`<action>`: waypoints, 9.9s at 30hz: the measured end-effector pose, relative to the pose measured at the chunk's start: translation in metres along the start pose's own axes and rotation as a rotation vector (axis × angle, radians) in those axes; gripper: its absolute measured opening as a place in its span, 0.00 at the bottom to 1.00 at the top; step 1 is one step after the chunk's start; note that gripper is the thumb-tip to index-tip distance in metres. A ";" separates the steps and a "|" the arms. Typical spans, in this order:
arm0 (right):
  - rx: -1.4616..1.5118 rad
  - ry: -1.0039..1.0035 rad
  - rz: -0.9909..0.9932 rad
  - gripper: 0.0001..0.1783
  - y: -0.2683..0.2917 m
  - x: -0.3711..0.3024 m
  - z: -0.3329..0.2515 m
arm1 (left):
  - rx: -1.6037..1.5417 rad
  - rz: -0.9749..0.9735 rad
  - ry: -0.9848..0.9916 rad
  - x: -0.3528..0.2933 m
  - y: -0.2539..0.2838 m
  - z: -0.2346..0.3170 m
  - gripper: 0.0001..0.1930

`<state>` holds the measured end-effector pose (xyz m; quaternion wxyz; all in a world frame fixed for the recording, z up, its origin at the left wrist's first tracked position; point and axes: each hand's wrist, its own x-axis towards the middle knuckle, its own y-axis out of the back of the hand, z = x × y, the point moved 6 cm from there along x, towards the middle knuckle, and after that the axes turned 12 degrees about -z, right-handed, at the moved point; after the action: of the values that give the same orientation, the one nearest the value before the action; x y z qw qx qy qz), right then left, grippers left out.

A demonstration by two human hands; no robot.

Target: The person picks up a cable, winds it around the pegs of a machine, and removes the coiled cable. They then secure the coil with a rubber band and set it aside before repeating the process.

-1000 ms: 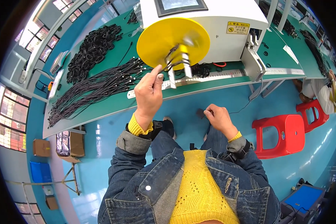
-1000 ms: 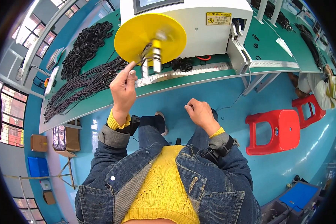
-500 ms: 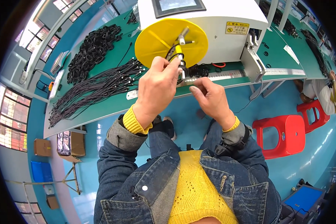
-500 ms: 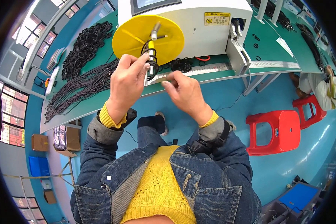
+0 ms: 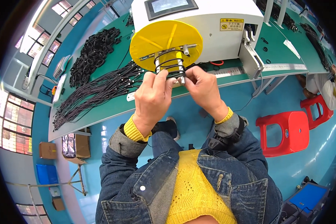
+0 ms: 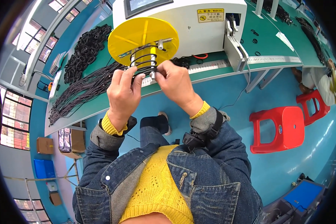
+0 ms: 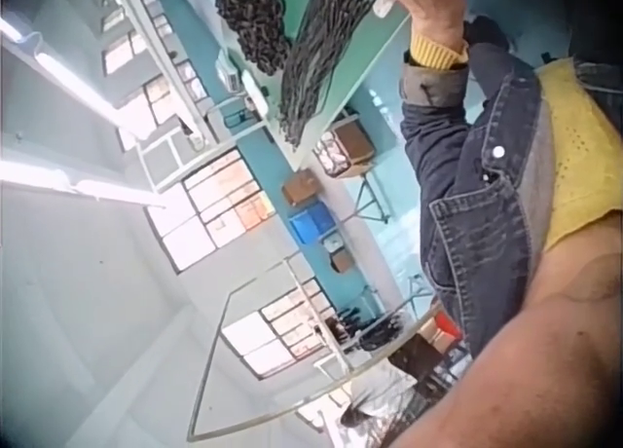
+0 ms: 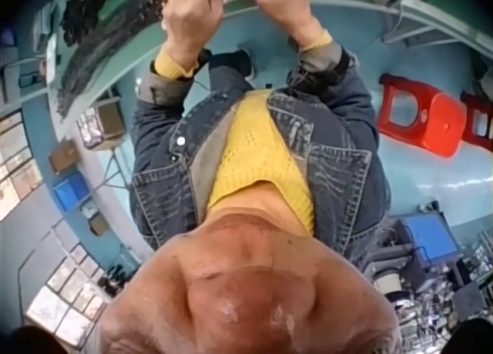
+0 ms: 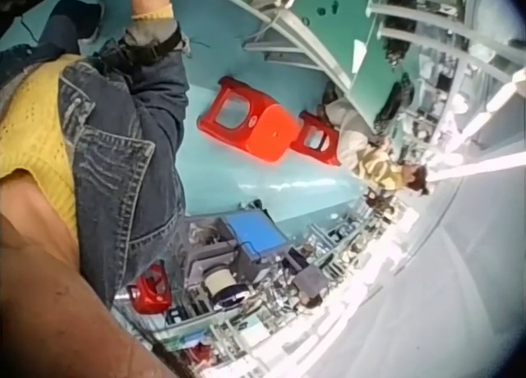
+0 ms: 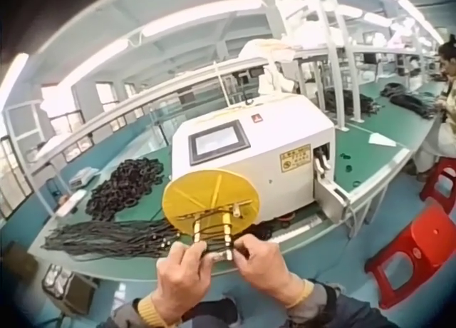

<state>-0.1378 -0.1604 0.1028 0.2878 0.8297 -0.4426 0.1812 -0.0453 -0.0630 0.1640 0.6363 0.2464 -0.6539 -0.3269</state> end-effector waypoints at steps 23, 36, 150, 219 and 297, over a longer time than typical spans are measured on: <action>0.109 0.040 -0.209 0.38 -0.004 0.028 0.026 | -0.287 -0.361 0.044 0.008 -0.036 -0.037 0.27; -0.194 0.098 0.111 0.21 -0.022 0.002 -0.006 | -0.226 -0.345 0.043 0.016 -0.025 -0.016 0.10; 0.998 -0.857 -0.834 0.09 -0.099 -0.181 0.054 | -1.470 -0.671 1.078 -0.208 -0.131 -0.029 0.03; 0.518 -0.965 -1.263 0.13 -0.144 -0.172 0.105 | 0.085 -0.451 0.741 -0.181 0.055 -0.432 0.11; -0.704 -0.359 -0.301 0.17 0.008 -0.076 0.091 | -0.881 0.033 0.485 -0.004 -0.059 -0.111 0.08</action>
<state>-0.1814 -0.1741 -0.0068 0.4954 0.7544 -0.3945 -0.1728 0.0602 -0.1115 0.1151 0.8186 0.0128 -0.2909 -0.4951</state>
